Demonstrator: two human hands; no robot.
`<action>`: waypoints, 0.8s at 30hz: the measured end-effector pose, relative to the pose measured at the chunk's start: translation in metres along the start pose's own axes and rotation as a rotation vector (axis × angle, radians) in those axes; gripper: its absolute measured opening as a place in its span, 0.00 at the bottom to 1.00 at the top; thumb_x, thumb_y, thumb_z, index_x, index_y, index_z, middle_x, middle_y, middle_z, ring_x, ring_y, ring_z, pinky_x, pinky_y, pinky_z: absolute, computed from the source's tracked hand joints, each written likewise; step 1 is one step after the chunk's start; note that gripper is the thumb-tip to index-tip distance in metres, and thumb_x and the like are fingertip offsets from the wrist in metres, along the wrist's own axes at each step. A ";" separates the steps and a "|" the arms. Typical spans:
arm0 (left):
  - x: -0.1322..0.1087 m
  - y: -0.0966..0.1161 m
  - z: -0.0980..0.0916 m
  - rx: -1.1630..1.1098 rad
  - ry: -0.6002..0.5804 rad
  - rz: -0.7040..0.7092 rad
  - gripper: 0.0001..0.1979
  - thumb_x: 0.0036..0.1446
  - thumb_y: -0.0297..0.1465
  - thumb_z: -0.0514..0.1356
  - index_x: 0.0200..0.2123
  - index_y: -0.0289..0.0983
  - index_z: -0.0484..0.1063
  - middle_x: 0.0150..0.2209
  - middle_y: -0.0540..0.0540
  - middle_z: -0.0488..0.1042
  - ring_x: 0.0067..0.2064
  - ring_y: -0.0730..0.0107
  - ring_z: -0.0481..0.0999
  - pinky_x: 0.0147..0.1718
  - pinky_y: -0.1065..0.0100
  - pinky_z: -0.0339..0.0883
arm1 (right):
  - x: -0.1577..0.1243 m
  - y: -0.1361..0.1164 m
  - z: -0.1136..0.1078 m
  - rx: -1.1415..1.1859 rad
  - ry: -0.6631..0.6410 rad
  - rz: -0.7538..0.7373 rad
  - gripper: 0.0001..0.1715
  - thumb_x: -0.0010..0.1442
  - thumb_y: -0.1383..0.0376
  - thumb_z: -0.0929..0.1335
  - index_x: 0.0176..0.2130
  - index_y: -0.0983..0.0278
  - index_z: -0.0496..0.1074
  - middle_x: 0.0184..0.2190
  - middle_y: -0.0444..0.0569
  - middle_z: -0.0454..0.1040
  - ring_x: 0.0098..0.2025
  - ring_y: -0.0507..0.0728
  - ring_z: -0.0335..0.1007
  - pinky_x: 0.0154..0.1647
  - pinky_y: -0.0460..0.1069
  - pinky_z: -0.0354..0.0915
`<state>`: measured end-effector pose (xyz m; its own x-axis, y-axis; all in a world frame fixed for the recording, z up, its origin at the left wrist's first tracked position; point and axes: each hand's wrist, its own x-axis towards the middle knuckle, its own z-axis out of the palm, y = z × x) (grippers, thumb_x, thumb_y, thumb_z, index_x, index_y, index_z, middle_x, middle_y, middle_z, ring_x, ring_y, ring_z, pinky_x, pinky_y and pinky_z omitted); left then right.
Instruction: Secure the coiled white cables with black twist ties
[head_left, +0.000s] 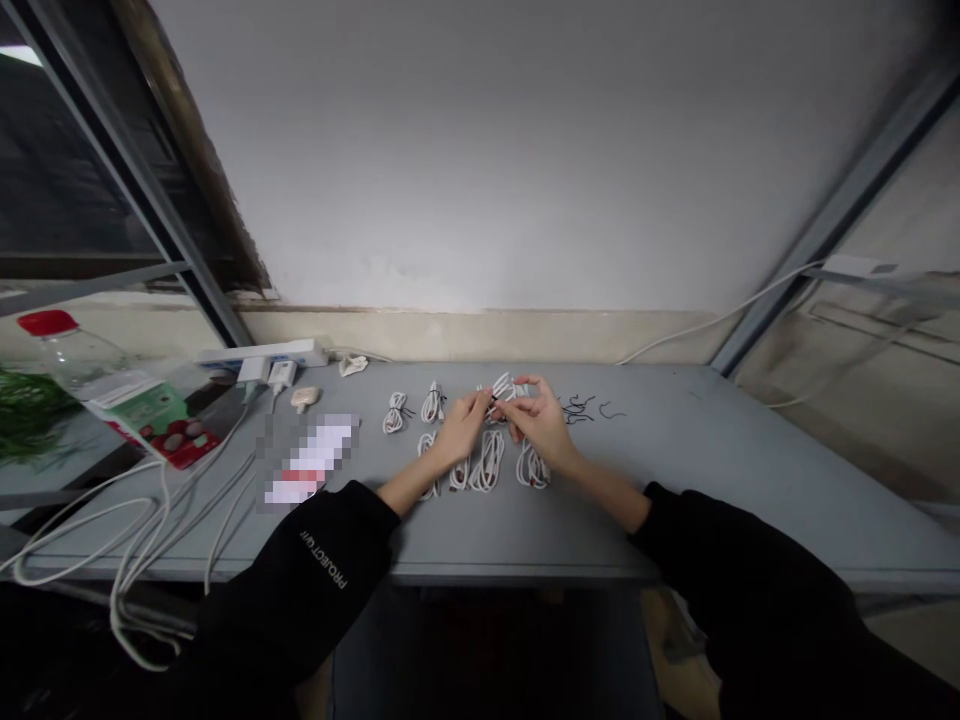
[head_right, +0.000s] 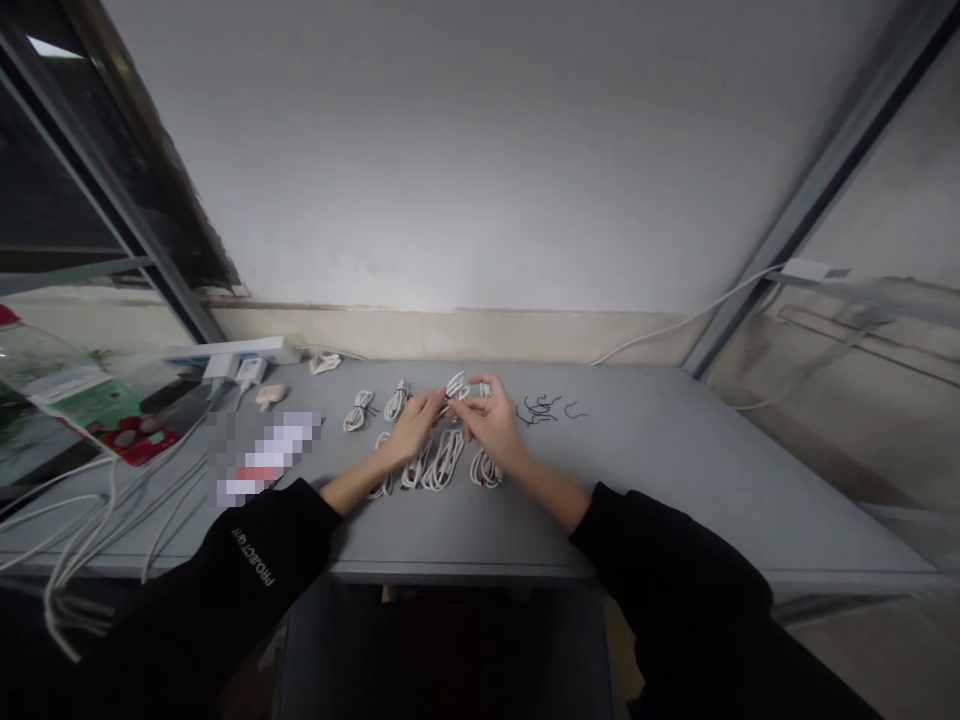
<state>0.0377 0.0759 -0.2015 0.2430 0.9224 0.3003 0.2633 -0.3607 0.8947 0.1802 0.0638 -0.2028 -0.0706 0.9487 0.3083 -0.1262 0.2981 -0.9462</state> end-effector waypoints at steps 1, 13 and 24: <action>0.000 0.000 0.000 -0.028 0.003 -0.035 0.20 0.64 0.41 0.46 0.23 0.37 0.59 0.23 0.51 0.61 0.28 0.72 0.61 0.28 0.70 0.55 | 0.000 0.000 0.000 -0.005 -0.013 0.001 0.36 0.45 0.50 0.75 0.45 0.57 0.57 0.22 0.38 0.76 0.11 0.47 0.57 0.13 0.45 0.54; 0.002 0.014 0.001 -0.596 -0.217 -0.426 0.20 0.58 0.47 0.54 0.25 0.37 0.58 0.16 0.58 0.51 0.15 0.84 0.45 0.15 0.76 0.35 | 0.001 0.008 -0.006 -0.209 -0.081 -0.084 0.19 0.51 0.49 0.71 0.34 0.60 0.69 0.24 0.41 0.70 0.21 0.49 0.61 0.20 0.46 0.56; 0.005 0.014 -0.006 -0.921 -0.450 -0.625 0.24 0.66 0.43 0.41 0.22 0.37 0.58 0.14 0.54 0.54 0.12 0.81 0.49 0.11 0.78 0.40 | 0.000 0.011 -0.004 -0.304 -0.040 -0.194 0.16 0.53 0.52 0.70 0.35 0.60 0.68 0.29 0.45 0.72 0.31 0.53 0.69 0.26 0.46 0.60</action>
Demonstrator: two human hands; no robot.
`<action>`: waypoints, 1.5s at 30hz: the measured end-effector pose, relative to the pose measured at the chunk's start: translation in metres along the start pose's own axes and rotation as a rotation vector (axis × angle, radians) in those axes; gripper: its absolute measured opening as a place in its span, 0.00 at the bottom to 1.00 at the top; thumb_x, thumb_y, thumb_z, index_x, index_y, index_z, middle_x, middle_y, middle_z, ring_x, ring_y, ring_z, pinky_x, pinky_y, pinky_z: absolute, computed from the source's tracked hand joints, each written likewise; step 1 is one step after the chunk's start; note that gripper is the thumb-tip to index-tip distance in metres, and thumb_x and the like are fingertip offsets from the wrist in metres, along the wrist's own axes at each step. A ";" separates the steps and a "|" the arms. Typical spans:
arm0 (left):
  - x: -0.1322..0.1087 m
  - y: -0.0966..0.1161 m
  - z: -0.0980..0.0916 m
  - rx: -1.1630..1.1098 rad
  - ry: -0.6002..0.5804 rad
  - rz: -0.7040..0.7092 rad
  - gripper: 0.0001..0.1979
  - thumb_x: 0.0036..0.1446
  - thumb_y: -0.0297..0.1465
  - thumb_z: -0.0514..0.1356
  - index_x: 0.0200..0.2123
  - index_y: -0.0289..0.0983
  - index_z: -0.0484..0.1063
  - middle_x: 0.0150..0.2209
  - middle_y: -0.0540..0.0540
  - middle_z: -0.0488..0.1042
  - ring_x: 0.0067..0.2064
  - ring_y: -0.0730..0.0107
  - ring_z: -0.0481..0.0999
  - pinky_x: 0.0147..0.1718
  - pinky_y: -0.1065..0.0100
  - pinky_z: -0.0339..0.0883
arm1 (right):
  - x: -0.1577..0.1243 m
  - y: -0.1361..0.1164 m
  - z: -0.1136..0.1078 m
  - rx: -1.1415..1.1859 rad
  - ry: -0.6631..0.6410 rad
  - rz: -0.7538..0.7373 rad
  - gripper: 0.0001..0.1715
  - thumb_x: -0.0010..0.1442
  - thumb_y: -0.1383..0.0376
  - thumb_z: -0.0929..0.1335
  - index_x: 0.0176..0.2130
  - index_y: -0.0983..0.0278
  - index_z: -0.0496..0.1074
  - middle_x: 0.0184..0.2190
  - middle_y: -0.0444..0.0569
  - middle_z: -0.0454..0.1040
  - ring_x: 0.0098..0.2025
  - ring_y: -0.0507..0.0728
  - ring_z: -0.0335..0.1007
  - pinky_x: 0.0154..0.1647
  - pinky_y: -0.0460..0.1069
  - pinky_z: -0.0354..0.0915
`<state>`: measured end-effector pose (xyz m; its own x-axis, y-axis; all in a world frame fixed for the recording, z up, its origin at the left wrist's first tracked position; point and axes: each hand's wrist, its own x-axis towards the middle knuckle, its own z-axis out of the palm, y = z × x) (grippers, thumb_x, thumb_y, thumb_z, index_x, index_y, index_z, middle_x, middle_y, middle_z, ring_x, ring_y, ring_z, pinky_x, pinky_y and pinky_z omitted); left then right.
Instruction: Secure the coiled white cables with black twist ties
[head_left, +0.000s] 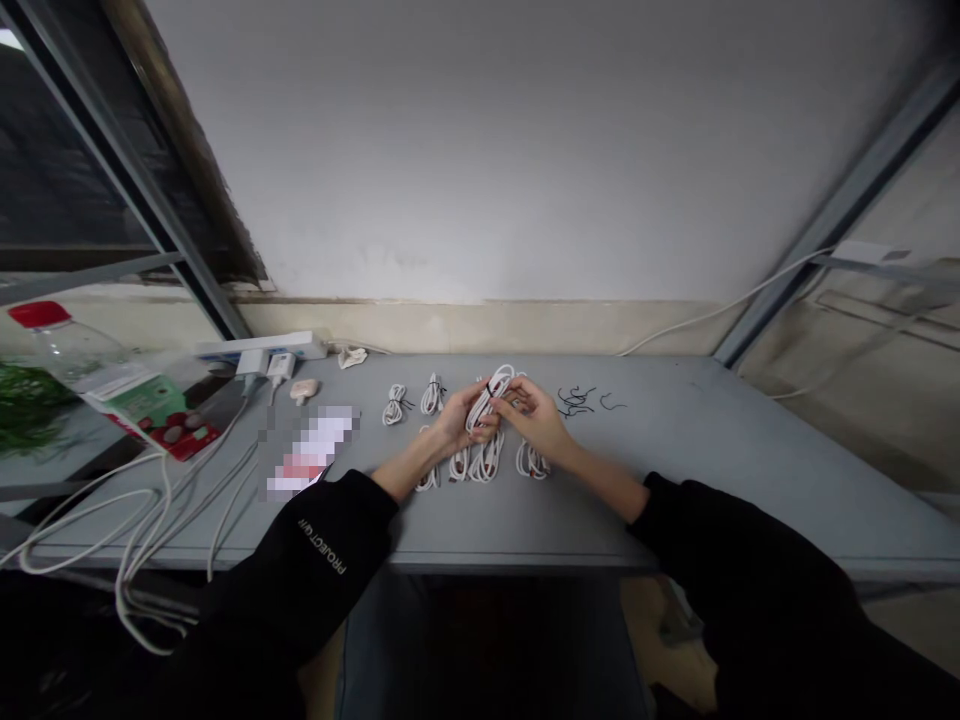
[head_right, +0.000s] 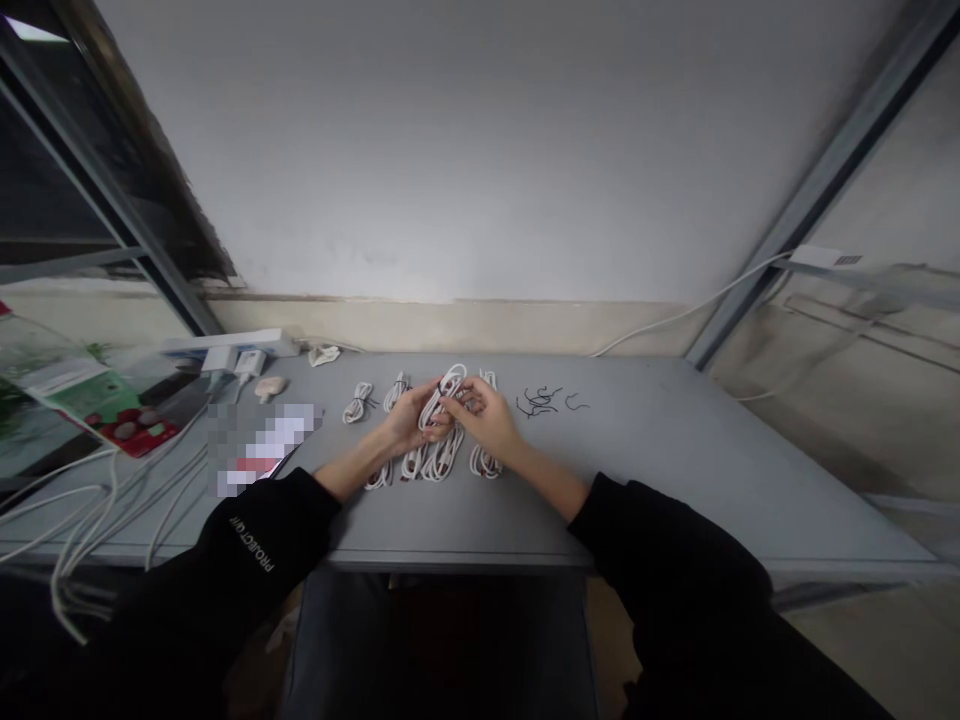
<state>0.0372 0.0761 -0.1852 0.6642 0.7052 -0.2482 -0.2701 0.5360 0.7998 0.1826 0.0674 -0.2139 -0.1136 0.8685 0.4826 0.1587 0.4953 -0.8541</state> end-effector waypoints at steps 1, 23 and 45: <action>0.000 0.001 0.000 -0.002 -0.007 -0.007 0.24 0.66 0.43 0.40 0.23 0.37 0.58 0.14 0.54 0.54 0.12 0.81 0.49 0.11 0.78 0.40 | 0.000 0.000 0.000 0.024 -0.006 0.003 0.16 0.53 0.52 0.70 0.34 0.61 0.68 0.29 0.45 0.72 0.32 0.53 0.69 0.26 0.46 0.61; -0.004 0.011 -0.007 -0.004 -0.035 -0.039 0.23 0.65 0.42 0.44 0.24 0.34 0.64 0.12 0.55 0.53 0.11 0.82 0.46 0.10 0.79 0.39 | 0.010 0.010 0.004 0.104 -0.051 -0.043 0.18 0.56 0.51 0.68 0.27 0.62 0.67 0.22 0.42 0.65 0.24 0.51 0.59 0.26 0.47 0.57; 0.001 -0.002 -0.005 0.405 0.103 0.497 0.21 0.52 0.48 0.64 0.34 0.36 0.65 0.21 0.54 0.64 0.16 0.84 0.56 0.16 0.74 0.41 | 0.003 -0.001 0.001 -0.449 0.075 -0.457 0.08 0.66 0.67 0.58 0.34 0.60 0.61 0.32 0.48 0.65 0.37 0.56 0.63 0.39 0.52 0.62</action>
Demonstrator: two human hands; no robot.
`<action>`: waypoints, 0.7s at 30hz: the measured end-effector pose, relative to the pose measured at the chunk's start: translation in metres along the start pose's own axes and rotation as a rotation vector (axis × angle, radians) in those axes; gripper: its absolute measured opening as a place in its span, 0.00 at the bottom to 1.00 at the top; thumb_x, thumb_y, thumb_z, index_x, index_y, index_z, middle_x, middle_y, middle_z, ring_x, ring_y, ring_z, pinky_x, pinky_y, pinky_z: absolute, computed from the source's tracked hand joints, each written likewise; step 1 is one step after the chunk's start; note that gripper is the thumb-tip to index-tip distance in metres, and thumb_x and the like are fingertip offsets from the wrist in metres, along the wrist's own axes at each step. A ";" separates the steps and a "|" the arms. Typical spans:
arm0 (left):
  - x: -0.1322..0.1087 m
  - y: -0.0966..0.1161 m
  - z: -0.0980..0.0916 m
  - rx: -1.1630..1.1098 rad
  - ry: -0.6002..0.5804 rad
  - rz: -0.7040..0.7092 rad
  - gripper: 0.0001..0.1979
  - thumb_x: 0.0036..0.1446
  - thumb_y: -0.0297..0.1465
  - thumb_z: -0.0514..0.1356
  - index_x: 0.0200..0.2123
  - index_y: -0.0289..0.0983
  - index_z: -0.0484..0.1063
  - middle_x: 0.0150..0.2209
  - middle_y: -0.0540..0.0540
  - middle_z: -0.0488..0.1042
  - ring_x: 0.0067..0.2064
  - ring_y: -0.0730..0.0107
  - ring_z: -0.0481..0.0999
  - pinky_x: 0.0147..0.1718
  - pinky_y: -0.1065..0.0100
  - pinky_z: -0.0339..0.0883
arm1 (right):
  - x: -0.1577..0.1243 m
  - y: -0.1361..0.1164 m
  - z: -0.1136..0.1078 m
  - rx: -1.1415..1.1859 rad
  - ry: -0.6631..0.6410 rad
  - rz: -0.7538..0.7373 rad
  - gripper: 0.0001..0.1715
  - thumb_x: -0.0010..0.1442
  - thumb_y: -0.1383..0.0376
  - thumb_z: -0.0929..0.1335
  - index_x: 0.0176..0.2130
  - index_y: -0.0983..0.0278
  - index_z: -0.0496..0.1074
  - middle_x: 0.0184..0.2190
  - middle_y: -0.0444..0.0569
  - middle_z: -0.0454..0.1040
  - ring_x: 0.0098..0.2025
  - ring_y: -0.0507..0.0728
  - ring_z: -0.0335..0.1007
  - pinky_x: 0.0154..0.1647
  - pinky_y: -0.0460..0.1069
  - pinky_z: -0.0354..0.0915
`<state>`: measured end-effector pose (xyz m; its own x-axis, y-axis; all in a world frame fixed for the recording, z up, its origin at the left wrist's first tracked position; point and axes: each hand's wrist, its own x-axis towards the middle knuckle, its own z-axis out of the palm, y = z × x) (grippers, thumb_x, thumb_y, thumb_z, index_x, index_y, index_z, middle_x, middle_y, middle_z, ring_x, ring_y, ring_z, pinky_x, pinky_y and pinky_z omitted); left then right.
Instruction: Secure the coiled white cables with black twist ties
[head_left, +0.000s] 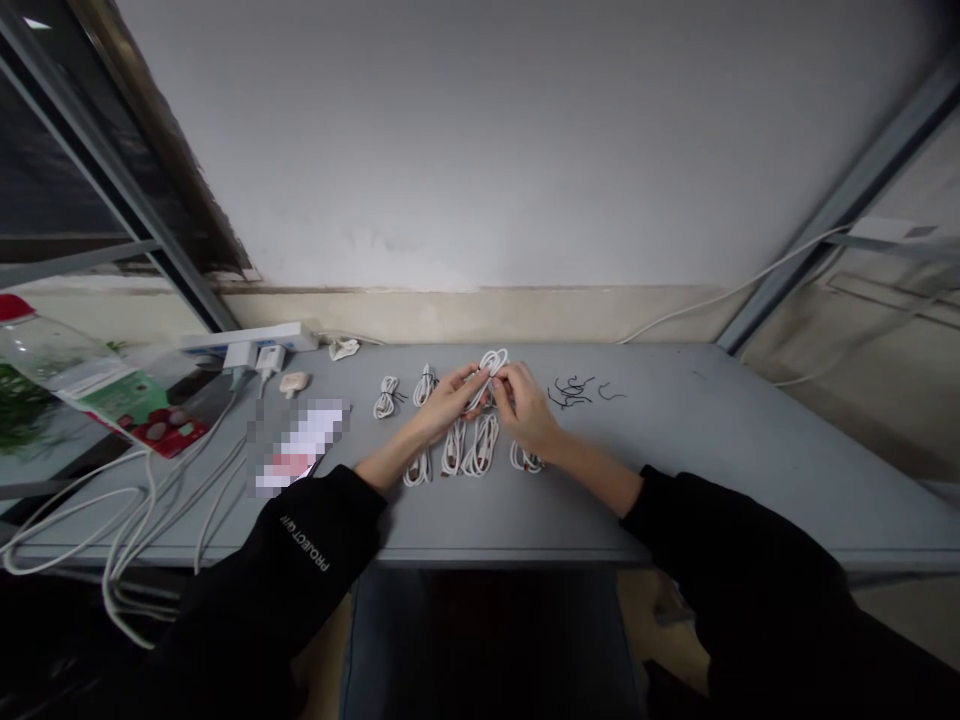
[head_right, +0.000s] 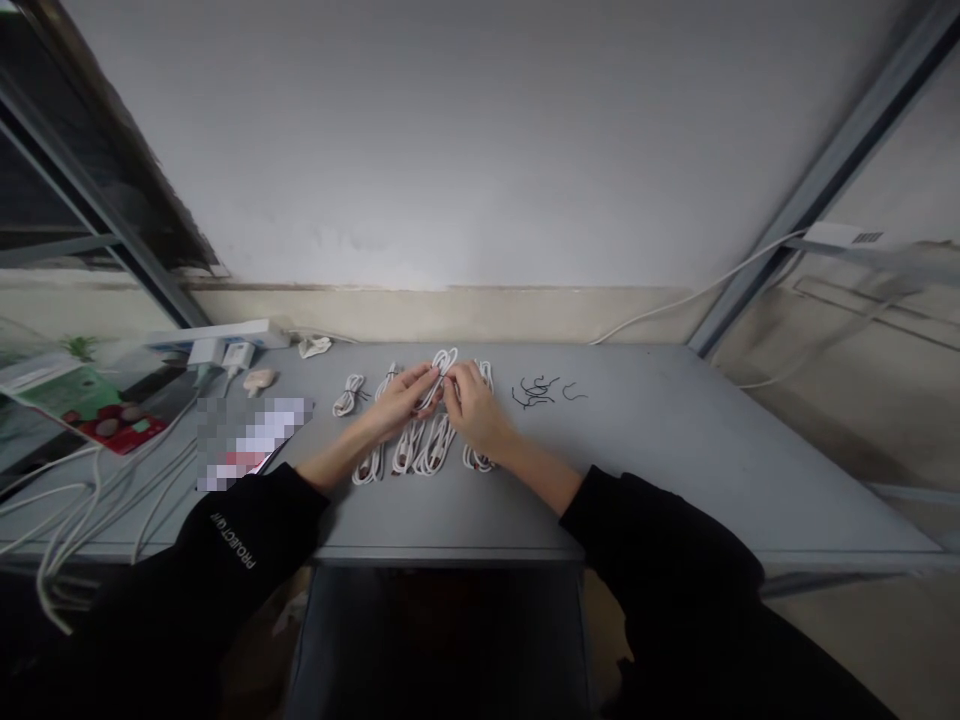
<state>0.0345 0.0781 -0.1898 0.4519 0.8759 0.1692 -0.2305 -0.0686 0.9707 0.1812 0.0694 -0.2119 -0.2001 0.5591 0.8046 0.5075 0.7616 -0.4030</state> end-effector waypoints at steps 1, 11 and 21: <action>0.000 0.000 0.000 0.006 -0.001 -0.001 0.21 0.52 0.48 0.64 0.34 0.36 0.65 0.21 0.54 0.65 0.16 0.85 0.56 0.16 0.74 0.40 | 0.000 0.000 0.000 -0.003 -0.006 0.003 0.09 0.66 0.67 0.57 0.34 0.60 0.61 0.32 0.48 0.65 0.37 0.56 0.63 0.39 0.52 0.62; 0.001 -0.002 0.002 0.190 0.096 0.057 0.23 0.50 0.50 0.63 0.32 0.35 0.67 0.18 0.56 0.65 0.16 0.82 0.57 0.16 0.75 0.47 | 0.000 0.000 -0.002 0.328 -0.058 0.345 0.10 0.64 0.59 0.61 0.32 0.60 0.62 0.24 0.42 0.62 0.26 0.51 0.58 0.29 0.48 0.57; 0.000 -0.011 -0.004 0.584 0.161 0.214 0.10 0.60 0.36 0.56 0.38 0.35 0.71 0.31 0.49 0.74 0.32 0.73 0.70 0.35 0.71 0.62 | 0.012 0.009 -0.014 1.088 -0.347 0.889 0.13 0.55 0.58 0.70 0.30 0.63 0.65 0.26 0.41 0.66 0.21 0.47 0.56 0.21 0.45 0.55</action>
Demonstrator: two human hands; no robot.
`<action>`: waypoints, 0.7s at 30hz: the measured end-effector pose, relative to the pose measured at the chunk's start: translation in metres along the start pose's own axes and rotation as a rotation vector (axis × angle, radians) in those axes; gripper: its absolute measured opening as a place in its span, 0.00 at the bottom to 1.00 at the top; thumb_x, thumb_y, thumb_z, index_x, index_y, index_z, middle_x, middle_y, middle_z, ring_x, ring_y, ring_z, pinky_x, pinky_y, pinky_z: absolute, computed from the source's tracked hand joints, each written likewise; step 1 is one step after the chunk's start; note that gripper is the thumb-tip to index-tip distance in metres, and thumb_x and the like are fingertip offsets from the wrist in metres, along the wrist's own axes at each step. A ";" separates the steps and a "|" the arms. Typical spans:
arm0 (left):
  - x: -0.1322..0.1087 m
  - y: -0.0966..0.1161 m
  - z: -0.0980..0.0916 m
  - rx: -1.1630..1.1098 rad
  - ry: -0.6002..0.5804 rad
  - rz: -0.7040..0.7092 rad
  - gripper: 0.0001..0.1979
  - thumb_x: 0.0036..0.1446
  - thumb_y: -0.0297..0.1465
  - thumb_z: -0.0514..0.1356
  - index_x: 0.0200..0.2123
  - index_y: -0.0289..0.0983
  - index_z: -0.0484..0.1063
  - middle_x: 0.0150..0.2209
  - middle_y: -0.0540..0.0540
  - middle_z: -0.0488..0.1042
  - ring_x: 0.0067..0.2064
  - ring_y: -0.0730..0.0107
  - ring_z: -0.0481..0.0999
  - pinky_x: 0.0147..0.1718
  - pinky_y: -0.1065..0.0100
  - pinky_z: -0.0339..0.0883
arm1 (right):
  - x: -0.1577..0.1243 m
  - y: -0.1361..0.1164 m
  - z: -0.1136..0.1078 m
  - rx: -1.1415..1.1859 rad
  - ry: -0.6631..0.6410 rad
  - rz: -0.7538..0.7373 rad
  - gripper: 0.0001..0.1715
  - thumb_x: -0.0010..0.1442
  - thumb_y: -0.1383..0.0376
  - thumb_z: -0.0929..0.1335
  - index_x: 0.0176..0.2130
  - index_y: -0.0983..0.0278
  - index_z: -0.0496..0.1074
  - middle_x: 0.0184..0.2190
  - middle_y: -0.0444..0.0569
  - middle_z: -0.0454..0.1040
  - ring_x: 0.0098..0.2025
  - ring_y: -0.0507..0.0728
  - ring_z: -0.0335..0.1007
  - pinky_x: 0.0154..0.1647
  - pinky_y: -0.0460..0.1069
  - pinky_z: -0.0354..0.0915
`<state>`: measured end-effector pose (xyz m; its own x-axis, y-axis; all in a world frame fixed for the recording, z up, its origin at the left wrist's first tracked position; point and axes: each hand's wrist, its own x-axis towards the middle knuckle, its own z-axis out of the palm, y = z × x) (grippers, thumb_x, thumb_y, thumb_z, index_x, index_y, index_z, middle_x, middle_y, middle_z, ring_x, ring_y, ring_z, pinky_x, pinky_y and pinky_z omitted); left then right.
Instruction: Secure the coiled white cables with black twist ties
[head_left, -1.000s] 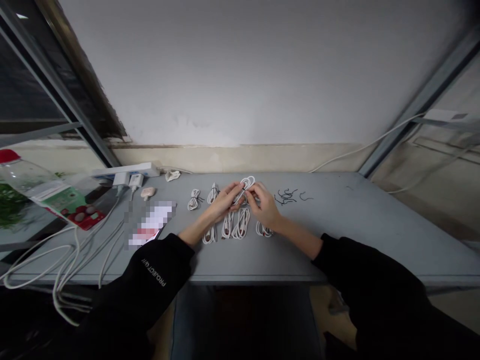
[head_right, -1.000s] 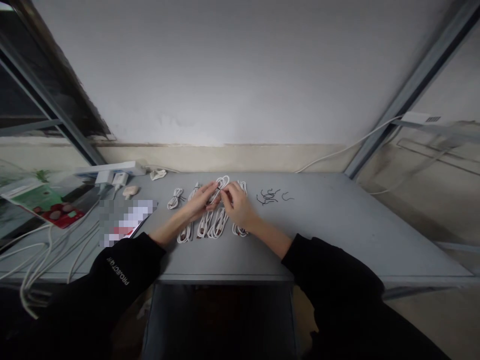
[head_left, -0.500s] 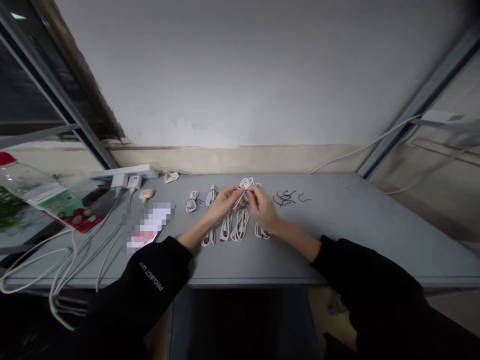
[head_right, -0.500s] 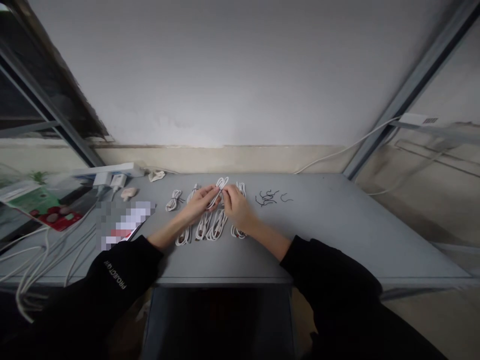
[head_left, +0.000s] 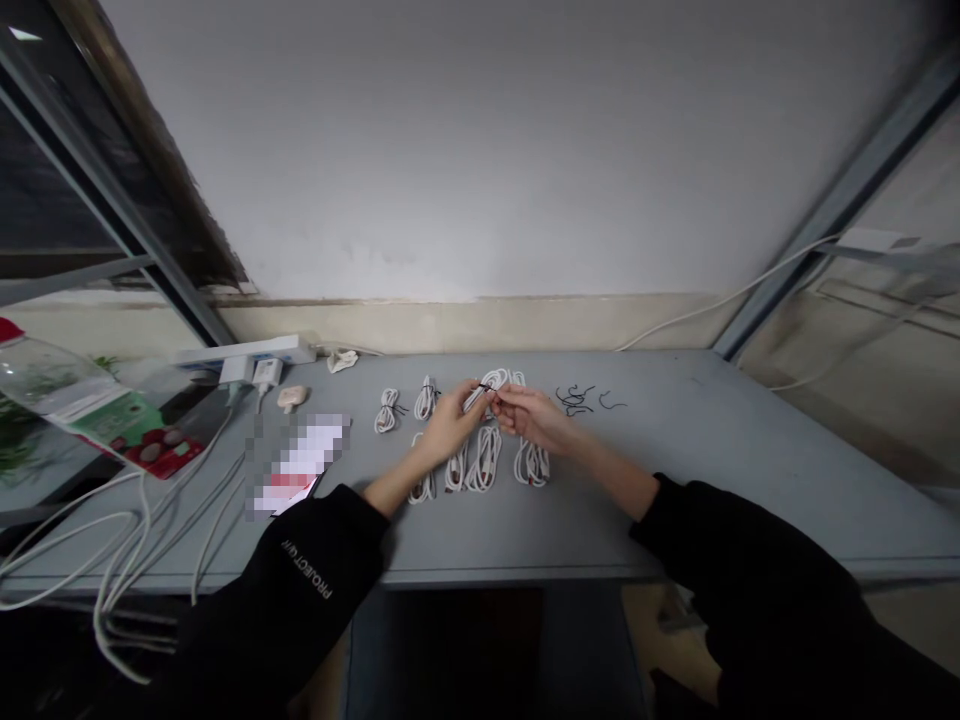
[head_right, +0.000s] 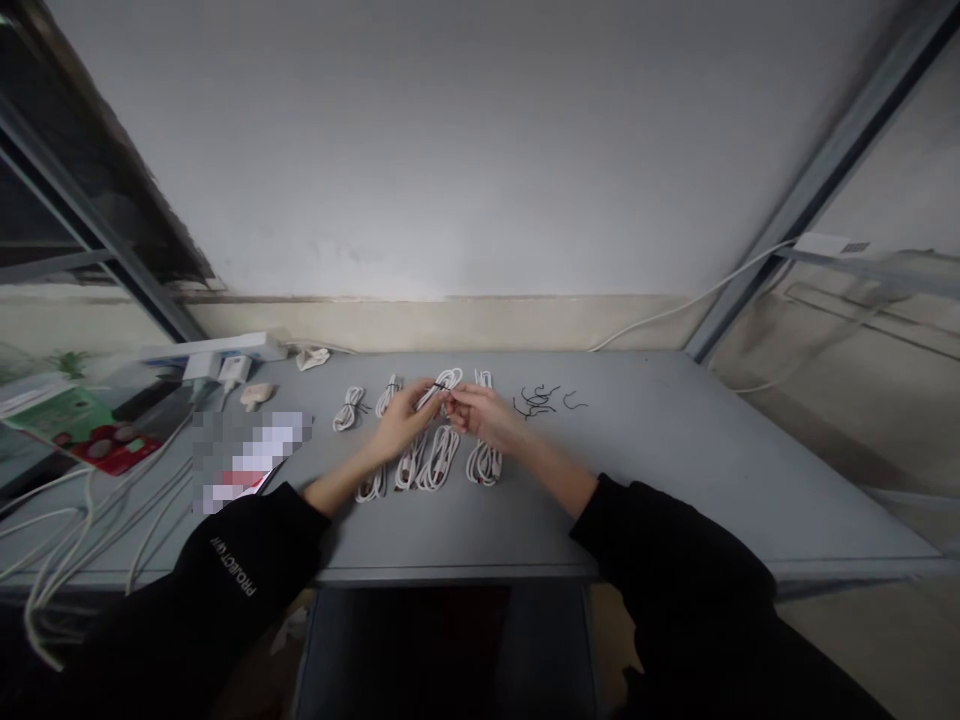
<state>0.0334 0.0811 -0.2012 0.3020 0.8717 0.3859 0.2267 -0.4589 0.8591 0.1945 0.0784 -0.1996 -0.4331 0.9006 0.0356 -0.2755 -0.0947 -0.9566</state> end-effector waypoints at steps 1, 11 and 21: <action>0.000 0.000 0.000 0.021 -0.003 0.014 0.10 0.61 0.35 0.56 0.38 0.35 0.71 0.32 0.49 0.74 0.34 0.72 0.71 0.38 0.71 0.62 | -0.001 -0.003 -0.001 0.000 -0.024 0.037 0.11 0.56 0.59 0.69 0.31 0.63 0.66 0.26 0.42 0.66 0.22 0.47 0.55 0.21 0.45 0.55; -0.002 -0.003 -0.001 0.080 -0.054 -0.012 0.08 0.57 0.28 0.56 0.42 0.36 0.69 0.35 0.48 0.73 0.38 0.68 0.70 0.42 0.68 0.61 | 0.006 -0.003 -0.012 -0.067 -0.010 0.080 0.12 0.61 0.64 0.65 0.26 0.64 0.67 0.21 0.44 0.66 0.21 0.48 0.55 0.20 0.46 0.57; 0.005 0.005 0.004 -0.169 -0.058 -0.203 0.05 0.57 0.27 0.56 0.29 0.34 0.68 0.24 0.53 0.67 0.26 0.75 0.63 0.28 0.73 0.56 | 0.001 0.012 -0.001 -0.223 0.161 -0.097 0.21 0.49 0.50 0.73 0.30 0.64 0.69 0.22 0.43 0.71 0.22 0.49 0.64 0.24 0.46 0.62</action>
<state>0.0394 0.0827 -0.1962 0.3197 0.9293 0.1848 0.1316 -0.2367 0.9626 0.1914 0.0783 -0.2114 -0.2676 0.9583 0.1004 -0.1053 0.0745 -0.9916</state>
